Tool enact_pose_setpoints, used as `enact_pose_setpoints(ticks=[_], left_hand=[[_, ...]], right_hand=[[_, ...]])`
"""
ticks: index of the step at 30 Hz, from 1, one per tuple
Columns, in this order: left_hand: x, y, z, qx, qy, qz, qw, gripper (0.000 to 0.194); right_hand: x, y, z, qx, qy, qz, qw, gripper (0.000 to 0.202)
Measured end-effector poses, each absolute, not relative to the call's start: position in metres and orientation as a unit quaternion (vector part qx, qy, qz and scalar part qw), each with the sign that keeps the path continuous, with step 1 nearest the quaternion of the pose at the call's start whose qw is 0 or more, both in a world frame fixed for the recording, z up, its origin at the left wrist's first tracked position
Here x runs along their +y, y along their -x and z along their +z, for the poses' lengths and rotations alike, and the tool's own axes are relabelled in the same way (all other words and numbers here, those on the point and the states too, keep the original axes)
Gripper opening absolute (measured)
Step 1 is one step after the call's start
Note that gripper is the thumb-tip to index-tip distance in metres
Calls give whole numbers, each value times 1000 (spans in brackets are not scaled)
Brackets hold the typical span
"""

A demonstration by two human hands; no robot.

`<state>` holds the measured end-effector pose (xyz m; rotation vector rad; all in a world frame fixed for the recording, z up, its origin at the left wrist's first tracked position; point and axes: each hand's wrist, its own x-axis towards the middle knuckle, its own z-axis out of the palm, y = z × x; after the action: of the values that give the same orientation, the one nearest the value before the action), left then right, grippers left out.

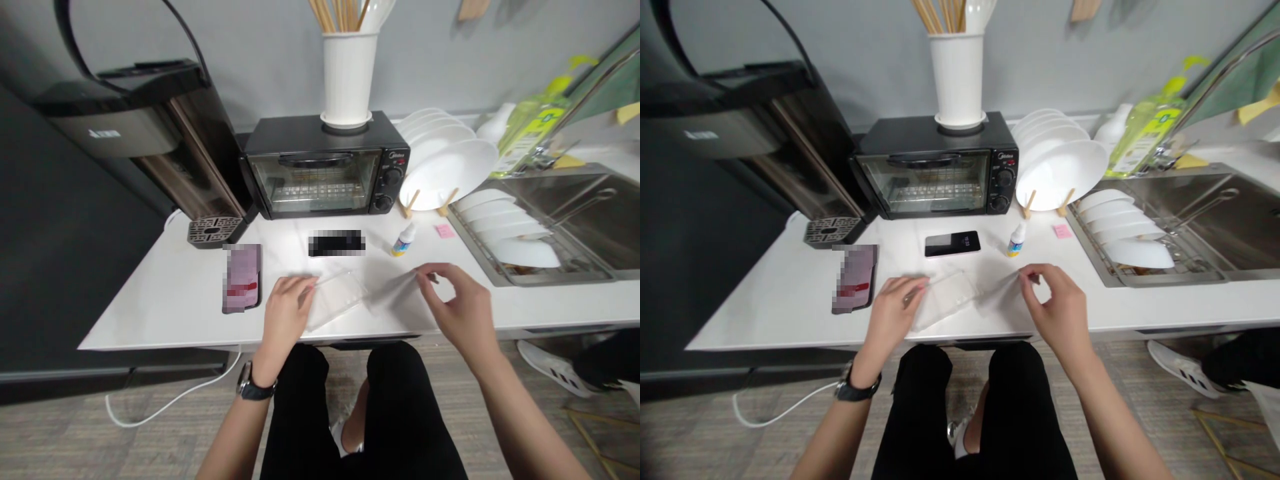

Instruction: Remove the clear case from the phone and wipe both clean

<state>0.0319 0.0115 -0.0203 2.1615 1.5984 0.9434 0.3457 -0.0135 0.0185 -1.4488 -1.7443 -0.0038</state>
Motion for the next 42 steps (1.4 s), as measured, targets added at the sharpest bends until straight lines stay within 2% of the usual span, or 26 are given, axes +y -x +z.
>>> enact_pose_setpoints(ticks=[2,5,7,9,12,17,21,26,30,33,35,37,40,42], left_hand=[[14,-40,-19,535,-766,316,163,37],[6,-40,-17,519,-780,286,199,71],[-1,-35,-17,519,-791,259,195,93],[-7,-31,-18,516,-800,246,181,101],[-9,-29,-21,509,-809,239,174,103],[-6,-35,-22,502,-814,236,172,101],[2,-41,-23,484,-818,251,183,99],[7,-44,-24,469,-820,254,207,99],[3,-44,-26,480,-820,254,181,99],[2,-44,-27,483,-819,253,178,105],[3,-44,-27,482,-819,250,186,109],[5,-45,-26,479,-818,250,197,112],[7,-46,-25,484,-813,252,203,114],[7,-46,-24,485,-813,252,202,110]], right_hand=[[-19,-338,36,-665,572,-65,476,5],[-17,-314,41,-689,521,-121,490,13],[-11,-297,28,-748,481,-71,451,15],[-6,-283,8,-803,452,17,388,17],[-11,-279,-19,-821,465,74,322,28],[-30,-294,-31,-846,468,43,251,45],[-27,-275,-31,-847,478,30,231,58],[-23,-236,-34,-881,412,82,217,78],[-26,-262,-26,-899,390,75,187,65],[-28,-298,-20,-885,435,18,166,53],[-28,-309,-20,-868,469,-27,160,53],[-27,-301,-25,-854,491,-54,161,65],[-26,-263,-35,-846,498,-52,184,96],[-25,-235,-38,-855,477,-14,205,103]])
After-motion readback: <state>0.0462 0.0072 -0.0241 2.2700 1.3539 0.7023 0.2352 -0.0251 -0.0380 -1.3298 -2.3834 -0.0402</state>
